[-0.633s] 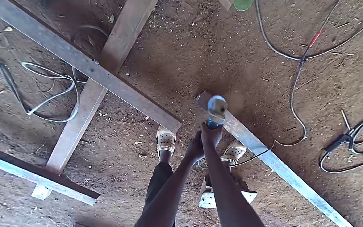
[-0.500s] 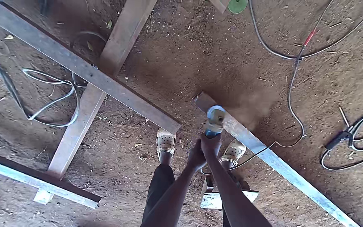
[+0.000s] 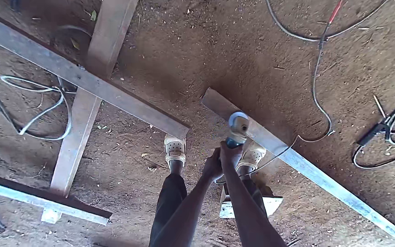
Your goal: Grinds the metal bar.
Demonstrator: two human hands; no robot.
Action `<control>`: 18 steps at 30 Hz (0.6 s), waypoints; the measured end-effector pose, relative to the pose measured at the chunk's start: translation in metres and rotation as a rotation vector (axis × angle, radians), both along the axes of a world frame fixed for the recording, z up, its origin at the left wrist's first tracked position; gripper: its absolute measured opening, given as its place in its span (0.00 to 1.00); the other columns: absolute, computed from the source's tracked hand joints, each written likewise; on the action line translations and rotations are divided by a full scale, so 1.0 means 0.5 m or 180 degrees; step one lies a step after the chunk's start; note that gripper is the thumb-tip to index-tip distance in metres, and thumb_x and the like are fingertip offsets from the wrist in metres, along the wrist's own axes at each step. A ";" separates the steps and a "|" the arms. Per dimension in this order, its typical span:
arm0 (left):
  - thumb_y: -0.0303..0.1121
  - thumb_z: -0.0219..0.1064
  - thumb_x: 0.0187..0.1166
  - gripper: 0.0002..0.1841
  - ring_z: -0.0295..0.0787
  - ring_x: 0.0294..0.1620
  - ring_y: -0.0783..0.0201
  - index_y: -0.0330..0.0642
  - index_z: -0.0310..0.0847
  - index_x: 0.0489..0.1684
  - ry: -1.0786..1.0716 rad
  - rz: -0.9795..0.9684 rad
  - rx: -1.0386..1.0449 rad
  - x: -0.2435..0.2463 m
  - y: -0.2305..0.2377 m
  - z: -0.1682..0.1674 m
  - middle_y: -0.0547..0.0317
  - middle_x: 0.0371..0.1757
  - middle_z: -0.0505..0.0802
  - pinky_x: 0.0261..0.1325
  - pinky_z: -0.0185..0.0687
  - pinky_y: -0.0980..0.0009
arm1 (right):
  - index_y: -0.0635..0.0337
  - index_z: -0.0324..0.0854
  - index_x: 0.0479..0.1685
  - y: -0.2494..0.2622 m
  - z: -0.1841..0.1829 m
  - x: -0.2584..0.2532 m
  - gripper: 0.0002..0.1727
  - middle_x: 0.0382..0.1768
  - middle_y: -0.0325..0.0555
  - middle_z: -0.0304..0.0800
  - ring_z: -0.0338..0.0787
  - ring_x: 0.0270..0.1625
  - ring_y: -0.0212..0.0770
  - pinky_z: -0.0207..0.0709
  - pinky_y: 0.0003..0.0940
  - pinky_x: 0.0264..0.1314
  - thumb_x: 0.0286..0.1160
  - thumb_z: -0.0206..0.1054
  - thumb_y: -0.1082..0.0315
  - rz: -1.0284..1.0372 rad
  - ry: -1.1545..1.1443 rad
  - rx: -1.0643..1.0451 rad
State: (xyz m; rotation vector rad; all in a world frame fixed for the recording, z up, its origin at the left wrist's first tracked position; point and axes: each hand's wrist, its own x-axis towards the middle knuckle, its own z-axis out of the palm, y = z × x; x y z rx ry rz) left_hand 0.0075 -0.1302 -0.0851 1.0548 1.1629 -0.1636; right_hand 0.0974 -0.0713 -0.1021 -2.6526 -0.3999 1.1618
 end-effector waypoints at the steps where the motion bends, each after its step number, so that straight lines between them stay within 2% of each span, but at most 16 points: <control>1: 0.25 0.63 0.85 0.16 0.86 0.61 0.49 0.20 0.79 0.65 0.0776 -0.0367 -0.1063 0.052 0.086 0.060 0.32 0.63 0.87 0.68 0.77 0.61 | 0.61 0.67 0.79 -0.012 0.015 0.005 0.43 0.52 0.65 0.89 0.90 0.53 0.64 0.82 0.66 0.50 0.63 0.82 0.56 -0.0103 0.0031 0.0024; 2: 0.25 0.61 0.86 0.17 0.84 0.65 0.48 0.24 0.78 0.69 0.1148 -0.0418 -0.1480 0.086 0.127 0.080 0.34 0.67 0.86 0.73 0.74 0.57 | 0.61 0.66 0.80 -0.023 0.026 0.014 0.43 0.52 0.66 0.88 0.89 0.52 0.65 0.81 0.66 0.47 0.65 0.80 0.54 -0.0008 0.0136 -0.0021; 3: 0.26 0.62 0.86 0.18 0.85 0.62 0.47 0.23 0.78 0.69 0.1248 -0.0309 -0.1501 0.101 0.121 0.084 0.32 0.65 0.87 0.70 0.77 0.56 | 0.60 0.67 0.78 -0.038 0.038 0.027 0.41 0.50 0.65 0.88 0.89 0.49 0.64 0.82 0.64 0.44 0.66 0.79 0.52 0.0254 0.0296 -0.0123; 5: 0.26 0.66 0.83 0.17 0.86 0.50 0.46 0.17 0.81 0.59 0.1111 0.0189 -0.1117 0.104 0.061 0.065 0.27 0.52 0.88 0.57 0.83 0.57 | 0.59 0.67 0.81 -0.036 0.040 0.051 0.43 0.49 0.64 0.89 0.90 0.48 0.64 0.82 0.66 0.43 0.65 0.80 0.51 0.0782 0.0591 -0.0279; 6: 0.27 0.67 0.83 0.16 0.87 0.49 0.46 0.17 0.82 0.58 0.1116 0.0234 -0.1103 0.104 0.055 0.059 0.28 0.51 0.89 0.58 0.82 0.57 | 0.58 0.67 0.81 -0.017 0.021 0.055 0.45 0.49 0.63 0.90 0.91 0.49 0.63 0.83 0.67 0.46 0.62 0.81 0.53 0.0799 0.0595 -0.0223; 7: 0.27 0.66 0.84 0.15 0.87 0.50 0.48 0.19 0.83 0.56 0.1162 0.0052 -0.1142 0.104 0.068 0.069 0.31 0.52 0.89 0.61 0.82 0.59 | 0.58 0.69 0.80 -0.004 -0.001 0.059 0.46 0.50 0.60 0.92 0.92 0.52 0.60 0.84 0.67 0.52 0.58 0.84 0.53 0.0633 0.0492 -0.0158; 8: 0.26 0.67 0.83 0.14 0.87 0.57 0.47 0.21 0.84 0.57 0.1279 -0.0185 -0.1309 0.108 0.101 0.099 0.32 0.57 0.90 0.68 0.78 0.58 | 0.59 0.70 0.79 0.000 -0.014 0.060 0.46 0.50 0.60 0.92 0.92 0.53 0.59 0.84 0.66 0.55 0.57 0.85 0.55 0.0309 0.0344 -0.0066; 11: 0.23 0.66 0.83 0.14 0.83 0.65 0.44 0.22 0.82 0.61 0.1386 -0.0778 -0.1279 0.112 0.164 0.143 0.31 0.64 0.87 0.73 0.73 0.57 | 0.62 0.72 0.73 0.004 -0.038 0.063 0.41 0.47 0.58 0.91 0.92 0.50 0.57 0.84 0.63 0.53 0.57 0.85 0.57 -0.0515 0.0015 0.0233; 13: 0.25 0.65 0.84 0.18 0.81 0.74 0.40 0.23 0.80 0.68 0.1345 -0.0960 -0.1228 0.127 0.160 0.153 0.29 0.70 0.85 0.79 0.70 0.53 | 0.63 0.71 0.72 -0.002 -0.033 0.075 0.41 0.45 0.57 0.91 0.92 0.48 0.56 0.85 0.62 0.51 0.58 0.84 0.56 -0.0180 0.0320 0.0156; 16: 0.23 0.69 0.81 0.16 0.84 0.67 0.41 0.22 0.82 0.63 0.1583 -0.0421 -0.1126 0.169 0.141 0.159 0.29 0.64 0.87 0.74 0.74 0.54 | 0.56 0.66 0.81 0.019 -0.023 0.090 0.47 0.47 0.55 0.92 0.93 0.49 0.54 0.86 0.62 0.50 0.56 0.83 0.55 0.0765 0.0851 -0.0015; 18: 0.22 0.69 0.80 0.16 0.85 0.64 0.41 0.22 0.82 0.62 0.1572 -0.0271 -0.1097 0.168 0.141 0.161 0.29 0.63 0.87 0.72 0.76 0.54 | 0.52 0.66 0.81 0.024 -0.025 0.084 0.47 0.46 0.54 0.92 0.94 0.48 0.54 0.86 0.63 0.47 0.53 0.83 0.57 0.0743 0.0704 0.0052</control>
